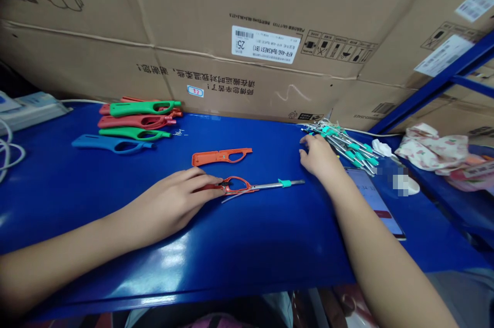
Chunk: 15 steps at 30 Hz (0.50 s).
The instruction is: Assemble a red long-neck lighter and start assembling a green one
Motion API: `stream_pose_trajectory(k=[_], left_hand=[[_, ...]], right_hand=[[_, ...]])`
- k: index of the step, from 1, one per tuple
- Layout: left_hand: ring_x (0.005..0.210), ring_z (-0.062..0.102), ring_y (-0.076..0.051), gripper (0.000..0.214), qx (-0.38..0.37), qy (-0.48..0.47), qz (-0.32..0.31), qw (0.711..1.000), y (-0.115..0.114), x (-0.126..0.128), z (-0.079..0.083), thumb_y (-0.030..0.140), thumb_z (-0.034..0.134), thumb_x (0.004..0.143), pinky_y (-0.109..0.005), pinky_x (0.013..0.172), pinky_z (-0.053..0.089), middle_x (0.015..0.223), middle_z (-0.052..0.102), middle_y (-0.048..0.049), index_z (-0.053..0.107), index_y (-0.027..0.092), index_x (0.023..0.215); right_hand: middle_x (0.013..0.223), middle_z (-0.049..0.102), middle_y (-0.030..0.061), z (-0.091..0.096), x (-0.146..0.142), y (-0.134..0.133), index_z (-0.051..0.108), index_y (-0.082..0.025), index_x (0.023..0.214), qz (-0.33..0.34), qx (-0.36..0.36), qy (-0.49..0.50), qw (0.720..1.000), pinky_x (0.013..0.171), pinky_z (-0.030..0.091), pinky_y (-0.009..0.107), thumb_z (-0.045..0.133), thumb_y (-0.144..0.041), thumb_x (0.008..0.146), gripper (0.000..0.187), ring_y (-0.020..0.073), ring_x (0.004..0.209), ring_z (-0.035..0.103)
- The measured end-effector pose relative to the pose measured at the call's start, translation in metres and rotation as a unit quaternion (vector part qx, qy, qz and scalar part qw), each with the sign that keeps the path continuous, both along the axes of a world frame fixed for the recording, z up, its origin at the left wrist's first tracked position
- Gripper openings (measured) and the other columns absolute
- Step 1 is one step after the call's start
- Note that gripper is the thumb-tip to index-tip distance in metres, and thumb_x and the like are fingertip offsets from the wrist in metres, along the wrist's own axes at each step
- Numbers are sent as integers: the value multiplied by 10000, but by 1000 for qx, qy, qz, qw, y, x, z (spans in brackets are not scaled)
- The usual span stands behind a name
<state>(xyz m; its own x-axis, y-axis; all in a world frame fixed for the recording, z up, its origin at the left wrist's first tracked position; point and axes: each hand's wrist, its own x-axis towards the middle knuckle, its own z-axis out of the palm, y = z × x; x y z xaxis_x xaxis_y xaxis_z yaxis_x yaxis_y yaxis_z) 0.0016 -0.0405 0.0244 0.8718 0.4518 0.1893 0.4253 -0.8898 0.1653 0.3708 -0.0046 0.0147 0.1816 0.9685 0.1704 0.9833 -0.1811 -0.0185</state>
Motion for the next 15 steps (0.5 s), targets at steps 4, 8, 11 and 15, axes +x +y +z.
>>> stream_pose_trajectory(k=[4,8,11,15], left_hand=[[1127,571,-271,391,2,3,-1,1000,0,-1,-1,138,469,987,-446,933,541,1300,640,-72,606,244,1337],[1130,570,-269,401,2,5,0,1000,0,-2,-1,139,464,990,-446,935,539,1312,636,-66,595,250,1353],[1130,571,-270,398,3,4,2,1000,-1,-2,0,140,458,993,-444,929,540,1312,637,-65,601,251,1346],[1134,571,-265,397,4,1,-1,1000,-1,-1,0,145,455,997,-437,929,539,1311,637,-69,600,255,1351]], right_hand=[[1302,561,229,0,5,-1,606,-74,1276,-28,46,-55,997,1024,456,467,556,-242,891,423,369,1218,559],[1234,620,223,0,6,-1,671,-95,1149,-54,-35,-90,994,975,469,486,506,-244,914,324,379,1196,573],[1217,638,168,3,4,-1,668,-155,1141,-49,-43,-86,994,957,476,449,502,-241,907,300,338,1173,593],[1151,634,144,5,5,-2,639,-180,1074,-50,-20,-46,998,881,501,414,546,-240,858,244,308,1043,640]])
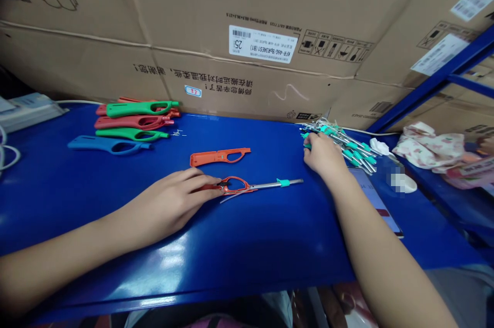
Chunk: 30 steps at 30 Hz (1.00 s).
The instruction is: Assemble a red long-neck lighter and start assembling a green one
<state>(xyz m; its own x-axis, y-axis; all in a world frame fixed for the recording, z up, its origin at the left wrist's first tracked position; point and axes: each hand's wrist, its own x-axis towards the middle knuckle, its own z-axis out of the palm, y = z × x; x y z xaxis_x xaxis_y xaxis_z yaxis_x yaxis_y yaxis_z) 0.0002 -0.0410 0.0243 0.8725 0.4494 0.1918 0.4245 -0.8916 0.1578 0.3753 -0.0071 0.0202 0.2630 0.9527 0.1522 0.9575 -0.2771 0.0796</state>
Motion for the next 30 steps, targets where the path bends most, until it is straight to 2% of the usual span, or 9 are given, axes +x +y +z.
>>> stream_pose_trajectory(k=[4,6,10,12,16,20,23,27,30], left_hand=[[1132,574,-263,390,1,-2,1,1000,0,0,0,153,448,1004,-431,929,537,1301,643,-75,604,252,1346],[1135,572,-261,397,1,-4,-1,1000,1,0,-1,146,448,1001,-428,935,534,1304,641,-78,601,251,1352],[1139,572,-262,396,2,-11,-2,1000,1,-1,-2,141,459,996,-428,935,532,1300,642,-82,606,253,1345],[1145,571,-264,397,0,-10,-1,1000,1,-1,-1,138,465,992,-432,936,533,1305,639,-81,606,254,1344],[1148,572,-262,396,-7,-2,0,1000,1,0,0,134,485,981,-428,945,531,1301,641,-81,607,255,1338],[1158,567,-263,400,-10,2,2,1000,1,0,-1,140,482,984,-433,953,529,1320,631,-77,599,260,1347],[1161,566,-261,409,-13,-1,2,1000,2,0,-1,126,486,978,-433,958,529,1320,631,-77,601,257,1348],[1147,575,-263,397,-15,-6,1,1000,2,0,-1,141,469,992,-445,943,539,1307,638,-74,602,261,1347],[1150,577,-265,388,-16,-7,2,1000,2,1,-1,156,457,1003,-453,941,544,1314,640,-65,601,265,1346]], right_hand=[[1115,645,170,-2,5,1,624,-163,1020,26,39,84,995,908,496,430,568,-215,813,221,312,1003,649],[1001,680,149,-2,5,3,626,-178,915,37,32,110,993,906,504,424,572,-198,796,132,303,974,662],[799,693,58,2,-7,2,581,-207,830,69,13,195,978,727,562,332,610,-229,791,53,201,738,675],[736,676,31,3,-19,0,566,-204,857,86,8,317,945,635,569,304,629,-246,788,102,167,650,652],[717,671,19,7,-45,-7,603,-185,906,98,-2,541,836,589,587,295,707,-227,724,214,149,630,651],[808,717,48,12,-60,-13,643,-163,959,105,-31,599,793,679,614,292,759,-274,721,288,146,714,697],[734,710,30,13,-64,-14,626,-163,961,96,-36,596,797,631,607,285,795,-326,715,340,138,626,686],[631,673,16,9,-65,-14,626,-172,810,105,-10,526,844,460,503,239,763,-444,757,309,102,464,578],[618,665,15,7,-63,-16,647,-179,790,135,5,475,869,465,475,234,728,-445,787,279,111,479,587]])
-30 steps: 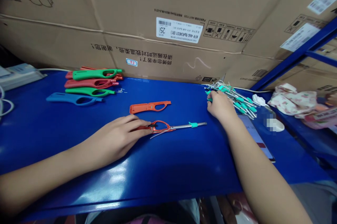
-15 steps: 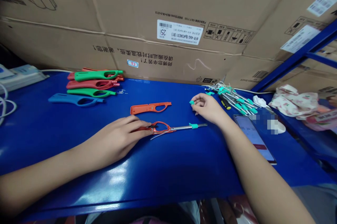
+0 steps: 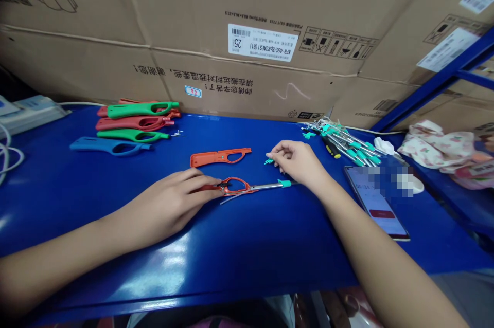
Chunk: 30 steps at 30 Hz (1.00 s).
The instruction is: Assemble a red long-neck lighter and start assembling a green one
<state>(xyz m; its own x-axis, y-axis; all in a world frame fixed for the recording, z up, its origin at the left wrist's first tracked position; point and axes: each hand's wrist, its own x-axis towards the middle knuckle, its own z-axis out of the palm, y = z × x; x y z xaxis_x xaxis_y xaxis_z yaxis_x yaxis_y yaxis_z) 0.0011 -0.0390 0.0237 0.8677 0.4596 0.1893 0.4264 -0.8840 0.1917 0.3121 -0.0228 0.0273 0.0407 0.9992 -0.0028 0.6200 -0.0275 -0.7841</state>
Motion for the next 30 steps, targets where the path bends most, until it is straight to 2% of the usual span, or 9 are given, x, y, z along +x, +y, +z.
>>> stream_pose_trajectory(k=[4,6,10,13,16,21,26,30], left_hand=[[1145,590,-245,369,-4,-22,0,1000,1,0,-2,156,457,1005,-428,950,548,1311,652,-50,615,263,1320],[1161,592,-238,360,-12,-37,7,999,1,-1,-3,157,461,1004,-419,964,546,1320,645,-53,613,254,1316],[1189,586,-239,326,-36,-68,28,997,2,-1,-6,183,482,1003,-417,995,536,1311,633,-87,609,206,1302],[1162,590,-234,325,-59,-70,32,995,2,0,-6,166,484,995,-415,1001,531,1251,646,-99,605,184,1296],[1121,598,-235,323,-62,-66,35,995,0,2,-6,163,476,993,-415,973,541,1199,650,-107,610,178,1287],[1110,596,-242,338,-55,-55,37,996,-1,3,-5,160,463,993,-416,951,550,1182,633,-121,612,178,1296],[1104,588,-241,341,-56,-52,32,997,-1,4,-5,159,440,1004,-420,951,544,1190,624,-126,603,166,1303],[1083,582,-243,349,-63,-36,35,997,-2,4,-4,172,430,1013,-424,936,541,1184,612,-122,587,171,1326]], right_hand=[[679,719,40,5,6,-4,689,-186,878,35,-14,-34,999,586,536,271,659,-347,832,170,164,611,686],[660,716,32,9,10,-6,704,-199,865,47,-17,-83,995,578,524,280,630,-331,849,152,173,604,683],[811,743,26,14,12,-9,730,-232,841,100,49,-230,967,629,488,301,626,-327,873,144,173,671,660],[934,727,32,13,8,-10,725,-235,916,136,72,-274,949,690,478,301,629,-323,889,132,180,781,652],[949,698,36,9,3,-11,691,-224,952,145,66,-291,943,670,461,285,633,-318,896,124,169,769,632],[889,679,31,6,-3,-13,636,-215,880,163,85,-295,938,640,429,266,585,-290,930,104,156,728,606],[847,699,23,8,-19,-22,652,-212,905,233,121,-238,935,651,436,252,606,-274,934,82,137,689,615],[940,716,30,9,-31,-31,651,-217,942,285,128,-232,921,725,448,267,562,-214,955,90,159,817,651]])
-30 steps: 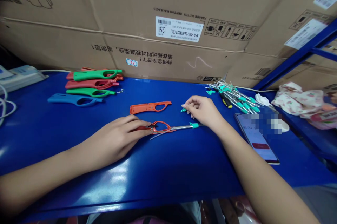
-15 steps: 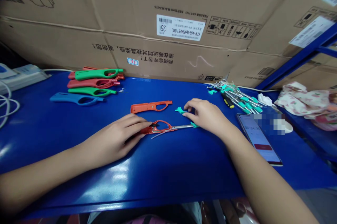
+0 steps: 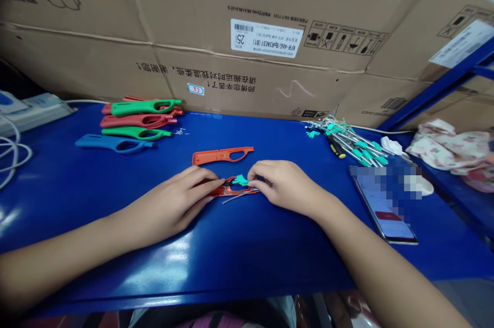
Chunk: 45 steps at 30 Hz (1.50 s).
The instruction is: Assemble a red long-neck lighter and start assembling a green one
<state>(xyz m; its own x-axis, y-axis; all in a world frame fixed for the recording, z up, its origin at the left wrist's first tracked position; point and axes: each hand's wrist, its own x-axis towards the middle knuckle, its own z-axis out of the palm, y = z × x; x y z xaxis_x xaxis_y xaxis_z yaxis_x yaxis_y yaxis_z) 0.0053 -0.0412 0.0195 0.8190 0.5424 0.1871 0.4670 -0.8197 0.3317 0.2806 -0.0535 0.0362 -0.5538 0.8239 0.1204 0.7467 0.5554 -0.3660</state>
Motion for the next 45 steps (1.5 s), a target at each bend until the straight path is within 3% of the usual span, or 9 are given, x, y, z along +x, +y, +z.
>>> stream_pose_trajectory(k=[6,19,24,34,45], left_hand=[[1053,577,-231,345,-26,-10,3,1000,-2,1,1,197,434,1022,-410,929,528,1176,601,-112,578,196,1335],[1037,540,-237,290,-67,-15,0,998,-3,2,1,188,425,1017,-413,914,498,1140,577,-102,600,189,1248],[1033,528,-235,295,-81,-24,2,996,-3,3,1,173,441,1002,-414,929,490,1128,560,-104,596,181,1252],[1004,546,-211,298,-139,-64,19,988,1,4,1,180,502,966,-397,940,501,1080,549,-87,600,161,1247],[989,562,-209,297,-151,-75,23,985,3,4,1,139,530,917,-394,919,510,1060,552,-76,608,159,1203]], right_hand=[[997,682,45,-1,-6,-4,651,-218,1005,38,-33,3,999,776,468,293,517,-260,993,141,172,883,639],[953,622,16,-7,-12,-2,589,-206,944,30,-41,4,999,706,420,265,524,-232,982,80,142,811,575],[925,627,17,-7,-16,-3,597,-198,931,44,-6,-18,999,689,414,260,491,-266,1007,147,141,799,588],[926,677,53,-6,-19,-9,629,-164,949,102,138,-74,982,624,402,266,403,-264,1037,263,146,731,600],[926,680,42,-8,-19,-9,655,-152,943,101,130,-51,985,612,408,262,442,-227,1019,238,136,748,619]])
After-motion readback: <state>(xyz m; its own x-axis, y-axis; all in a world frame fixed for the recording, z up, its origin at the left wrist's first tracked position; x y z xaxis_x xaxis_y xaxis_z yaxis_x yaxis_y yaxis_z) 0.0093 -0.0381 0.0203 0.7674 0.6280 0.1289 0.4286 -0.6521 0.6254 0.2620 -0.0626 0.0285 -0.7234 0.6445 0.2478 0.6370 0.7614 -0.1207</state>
